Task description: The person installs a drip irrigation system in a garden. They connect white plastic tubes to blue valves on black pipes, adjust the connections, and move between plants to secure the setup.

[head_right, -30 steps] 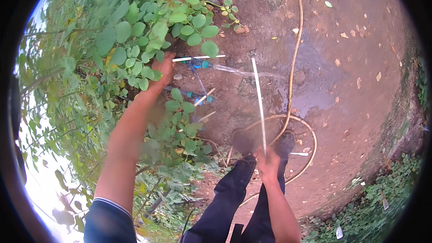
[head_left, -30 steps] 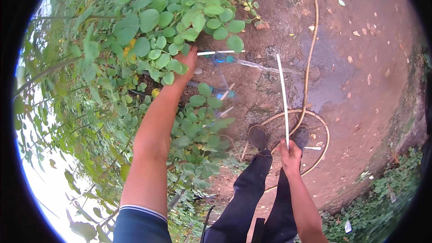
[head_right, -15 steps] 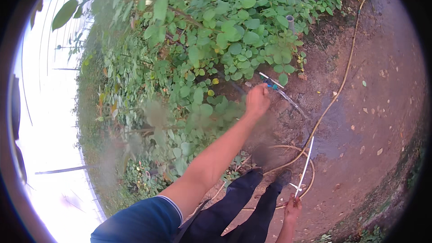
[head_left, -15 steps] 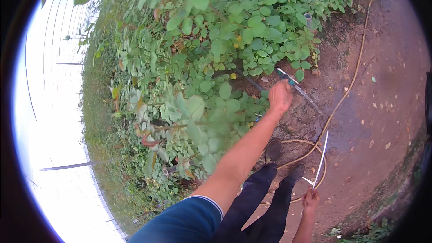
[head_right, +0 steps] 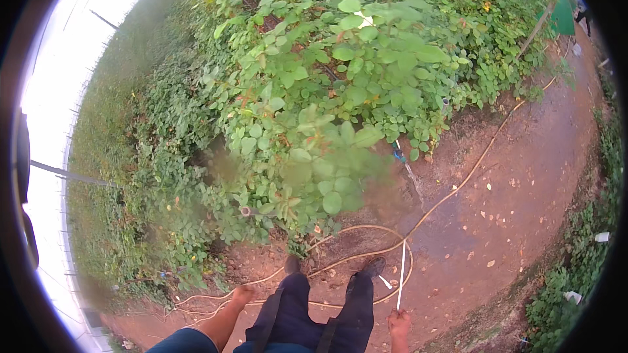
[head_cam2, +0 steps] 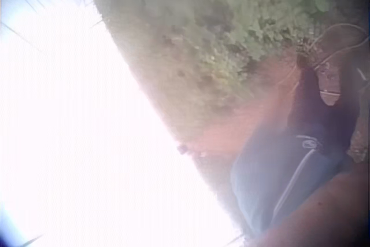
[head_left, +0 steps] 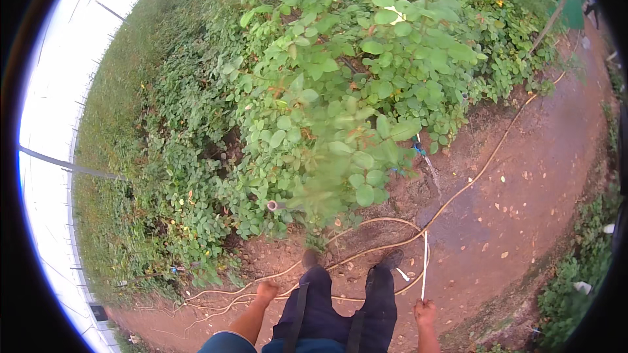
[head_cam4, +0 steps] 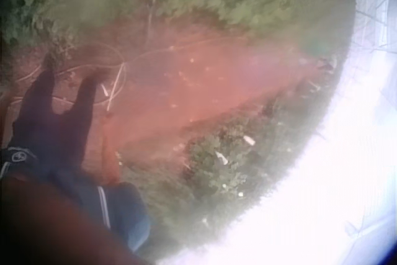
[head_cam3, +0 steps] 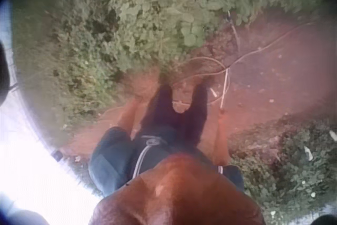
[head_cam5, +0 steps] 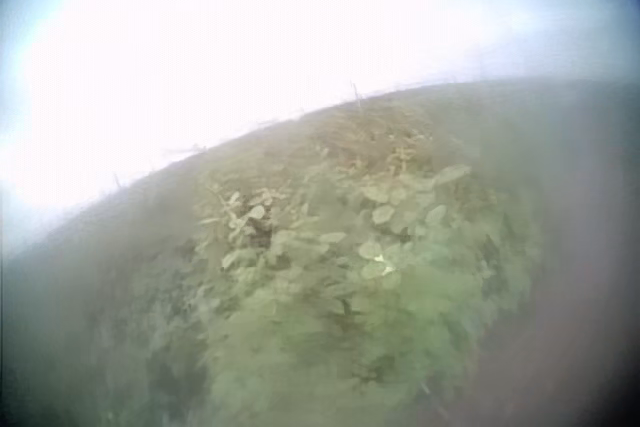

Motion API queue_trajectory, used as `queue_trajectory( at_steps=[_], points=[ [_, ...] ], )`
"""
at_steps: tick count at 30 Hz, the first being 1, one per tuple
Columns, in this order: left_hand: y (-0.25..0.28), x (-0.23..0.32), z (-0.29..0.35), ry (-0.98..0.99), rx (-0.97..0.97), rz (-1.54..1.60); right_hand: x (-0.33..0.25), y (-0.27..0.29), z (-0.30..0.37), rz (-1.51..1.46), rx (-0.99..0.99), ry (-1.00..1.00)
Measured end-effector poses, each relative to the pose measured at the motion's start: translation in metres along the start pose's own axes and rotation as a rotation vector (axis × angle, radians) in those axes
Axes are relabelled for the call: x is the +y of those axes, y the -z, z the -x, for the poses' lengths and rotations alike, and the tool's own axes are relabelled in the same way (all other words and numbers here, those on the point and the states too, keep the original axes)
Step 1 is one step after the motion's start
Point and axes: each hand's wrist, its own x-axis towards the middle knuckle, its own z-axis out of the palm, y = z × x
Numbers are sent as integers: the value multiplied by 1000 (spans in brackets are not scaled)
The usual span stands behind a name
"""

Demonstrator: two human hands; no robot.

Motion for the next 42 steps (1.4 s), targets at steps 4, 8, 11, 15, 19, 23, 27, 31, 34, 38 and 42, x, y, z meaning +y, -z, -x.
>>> queue_trajectory(
  at_steps=[4, 8, 11, 15, 19, 23, 27, 31, 34, 38, 42],
  points=[
    [38, -137, 51, 456, -93, 674, -10, -46, 60, 127, -175, 19],
    [49, -193, 80, 446, -130, 801, -32, -129, 147, 279, -332, 20],
    [74, -220, 58, 434, -155, 819, -56, -204, 223, 356, -433, 72],
    [138, -257, 3, 136, 6, 907, -96, -313, 287, 390, -558, 219],
    [244, -249, -79, -46, 66, 906, -138, -399, 314, 348, -591, 295],
    [356, -204, -135, -12, -37, 1197, -181, -474, 308, 150, -542, 317],
    [413, -183, -166, -31, 48, 962, -214, -561, 273, 64, -526, 230],
    [420, -203, -192, 157, -56, 988, -262, -640, 267, -9, -523, 351],
    [424, -233, -217, 103, -37, 1150, -319, -691, 271, -163, -495, 413],
    [481, -262, -293, -80, 40, 696, -367, -773, 260, -175, -378, 434],
    [618, -224, -406, -42, -43, 519, -380, -849, 256, -114, -228, 311]
  ],
)
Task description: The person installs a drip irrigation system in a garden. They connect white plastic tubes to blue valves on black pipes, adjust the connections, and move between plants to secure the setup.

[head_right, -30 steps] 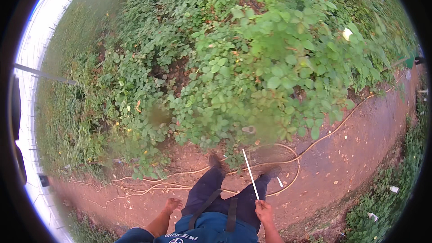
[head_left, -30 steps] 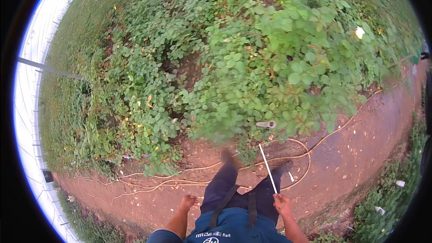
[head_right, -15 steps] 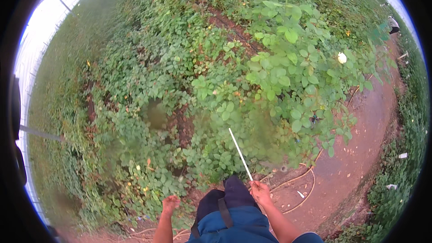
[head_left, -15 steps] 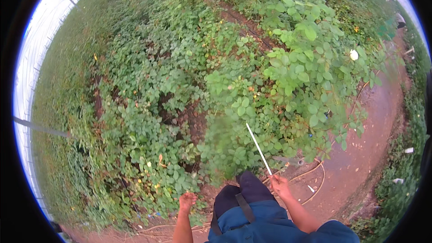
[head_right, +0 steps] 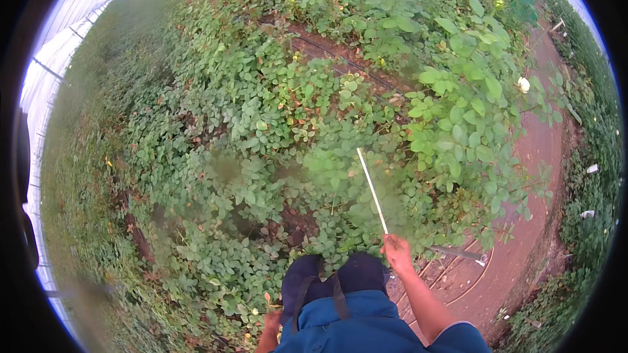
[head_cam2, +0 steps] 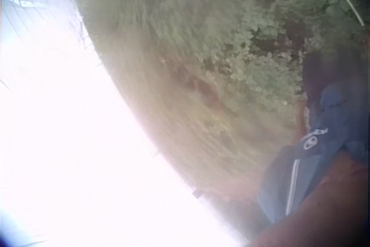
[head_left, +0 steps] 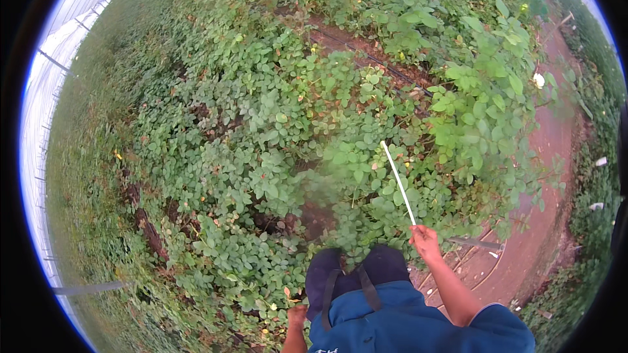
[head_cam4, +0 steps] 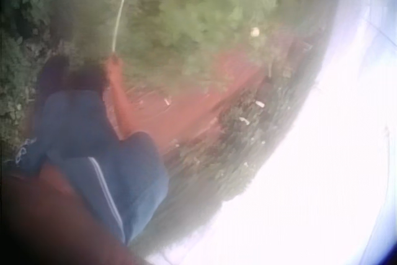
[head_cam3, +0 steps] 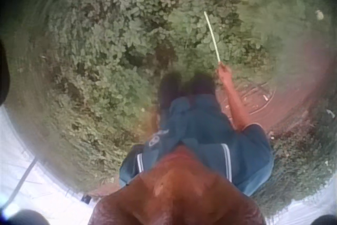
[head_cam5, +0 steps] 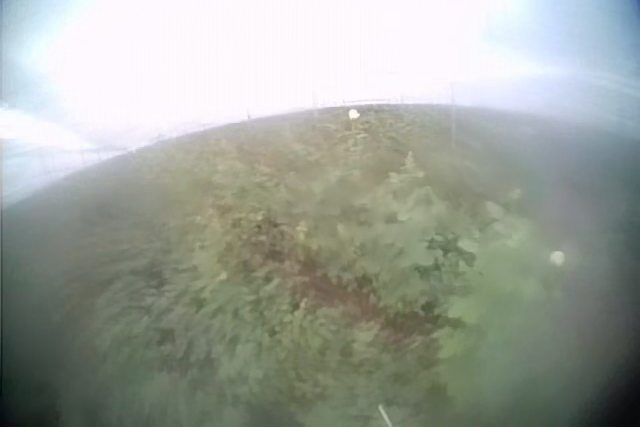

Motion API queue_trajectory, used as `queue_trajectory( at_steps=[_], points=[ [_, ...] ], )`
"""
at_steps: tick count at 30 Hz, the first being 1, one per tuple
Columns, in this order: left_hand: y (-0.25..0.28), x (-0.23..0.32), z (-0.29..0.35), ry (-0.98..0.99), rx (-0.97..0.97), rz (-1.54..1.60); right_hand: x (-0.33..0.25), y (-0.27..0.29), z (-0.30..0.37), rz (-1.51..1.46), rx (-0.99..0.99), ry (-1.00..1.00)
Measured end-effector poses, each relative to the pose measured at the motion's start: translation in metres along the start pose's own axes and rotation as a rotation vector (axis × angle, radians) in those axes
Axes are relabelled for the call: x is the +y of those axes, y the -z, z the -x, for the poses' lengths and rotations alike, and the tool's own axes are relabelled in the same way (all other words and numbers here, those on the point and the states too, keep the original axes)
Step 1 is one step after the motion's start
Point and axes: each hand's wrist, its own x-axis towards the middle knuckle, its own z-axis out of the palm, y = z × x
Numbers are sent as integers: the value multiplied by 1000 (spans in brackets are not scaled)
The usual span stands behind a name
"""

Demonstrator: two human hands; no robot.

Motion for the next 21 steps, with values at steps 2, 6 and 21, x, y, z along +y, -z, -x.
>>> queue_trajectory(
  at_steps=[2, 6, 21],
  points=[
    [55, 84, -55, 46, -41, 225, -3, -33, 7, -30, 37, -56],
    [123, 283, -142, -273, -24, 216, -23, -84, 11, -72, 111, -52],
    [-20, 663, -258, -481, -399, 29, -65, -136, -129, -310, 442, -101]
  ],
)
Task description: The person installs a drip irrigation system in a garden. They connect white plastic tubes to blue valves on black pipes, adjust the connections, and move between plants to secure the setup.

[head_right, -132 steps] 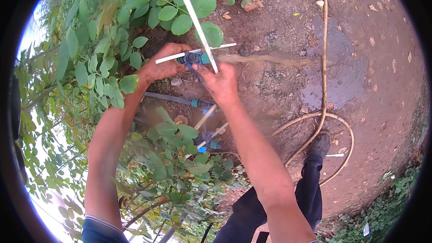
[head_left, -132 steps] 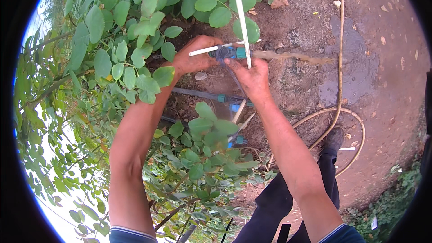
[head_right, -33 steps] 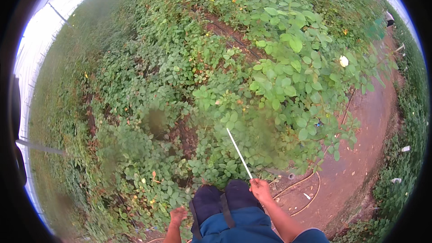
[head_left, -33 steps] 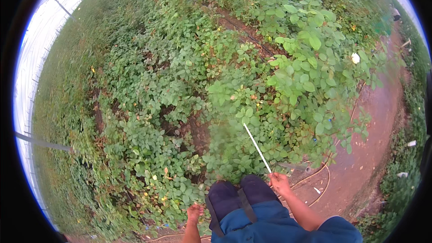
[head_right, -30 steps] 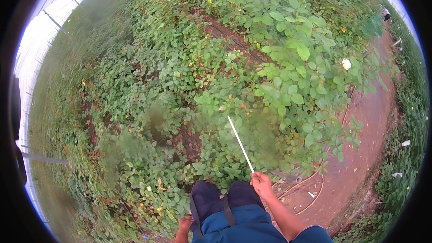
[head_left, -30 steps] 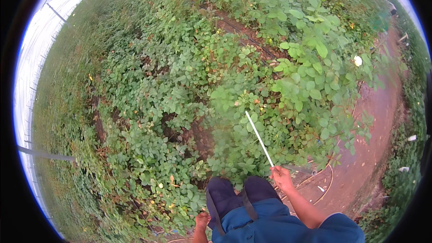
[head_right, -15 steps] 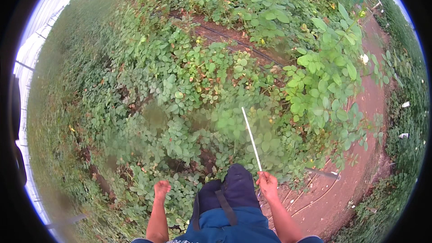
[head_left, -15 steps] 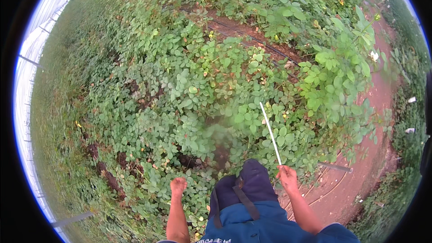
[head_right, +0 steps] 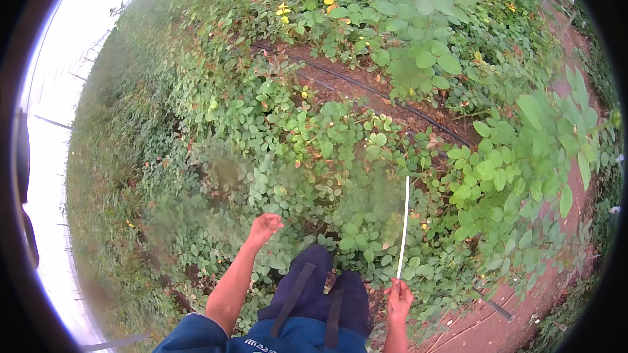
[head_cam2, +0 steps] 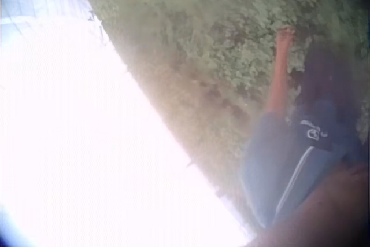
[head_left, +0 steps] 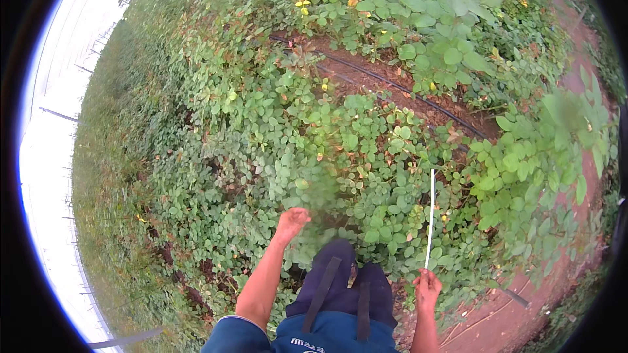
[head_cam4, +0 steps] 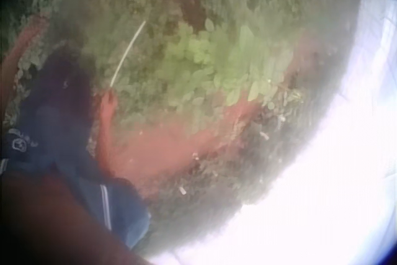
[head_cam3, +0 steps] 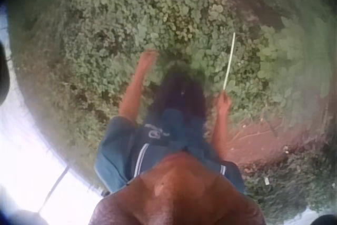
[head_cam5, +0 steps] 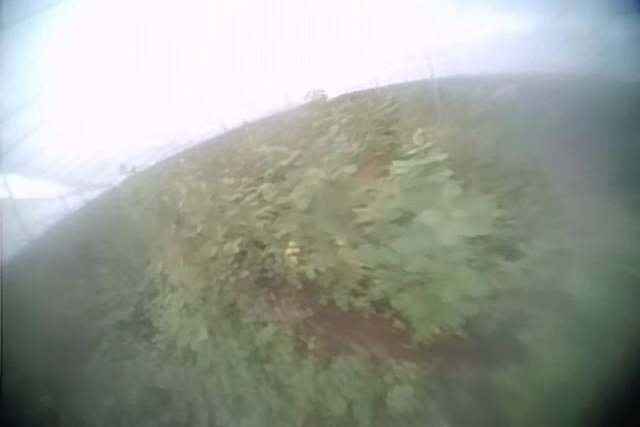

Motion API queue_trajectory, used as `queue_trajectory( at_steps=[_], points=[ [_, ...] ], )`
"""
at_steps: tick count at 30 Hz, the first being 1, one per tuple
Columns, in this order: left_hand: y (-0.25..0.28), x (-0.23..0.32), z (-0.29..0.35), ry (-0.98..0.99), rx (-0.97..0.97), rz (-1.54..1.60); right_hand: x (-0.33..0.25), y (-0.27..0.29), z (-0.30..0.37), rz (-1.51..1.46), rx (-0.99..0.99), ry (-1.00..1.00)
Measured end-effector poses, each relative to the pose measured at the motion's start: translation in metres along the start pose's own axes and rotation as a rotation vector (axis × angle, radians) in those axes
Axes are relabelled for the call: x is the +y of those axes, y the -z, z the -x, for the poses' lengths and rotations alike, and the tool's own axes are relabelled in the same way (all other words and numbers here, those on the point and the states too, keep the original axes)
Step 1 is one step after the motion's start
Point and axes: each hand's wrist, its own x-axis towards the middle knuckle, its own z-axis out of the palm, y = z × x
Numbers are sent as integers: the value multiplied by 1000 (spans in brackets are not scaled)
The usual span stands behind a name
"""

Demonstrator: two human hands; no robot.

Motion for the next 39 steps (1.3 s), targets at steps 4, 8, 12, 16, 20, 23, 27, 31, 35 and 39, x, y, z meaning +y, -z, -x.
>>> queue_trajectory(
  at_steps=[4, 8, 12, 16, 20, 23, 27, 31, 35, 39],
  points=[
    [-34, 66, -97, -110, -85, -100, -18, -20, -11, -51, 23, -106],
    [-76, 133, -202, -166, -317, 247, -39, -45, -30, -94, 120, -102],
    [-129, 201, -334, -466, -219, -113, -56, -72, -68, -100, 232, -125],
    [-182, 232, -468, -634, -333, -378, -61, -108, -111, -189, 291, -131],
    [-244, 222, -585, -262, -643, -520, -58, -142, -151, -249, 372, -110],
    [-280, 205, -634, -70, -715, -646, -53, -159, -169, -263, 423, -63],
    [-314, 194, -647, -1026, -731, -1539, -45, -170, -175, -285, 489, -98],
    [-331, 220, -652, -687, -861, -1555, -42, -176, -173, -230, 538, -48],
    [-326, 224, -670, -560, -883, -1611, -46, -174, -184, -187, 577, -101],
    [-321, 188, -685, -744, -829, -1646, -58, -163, -205, -211, 596, -56]
  ],
)
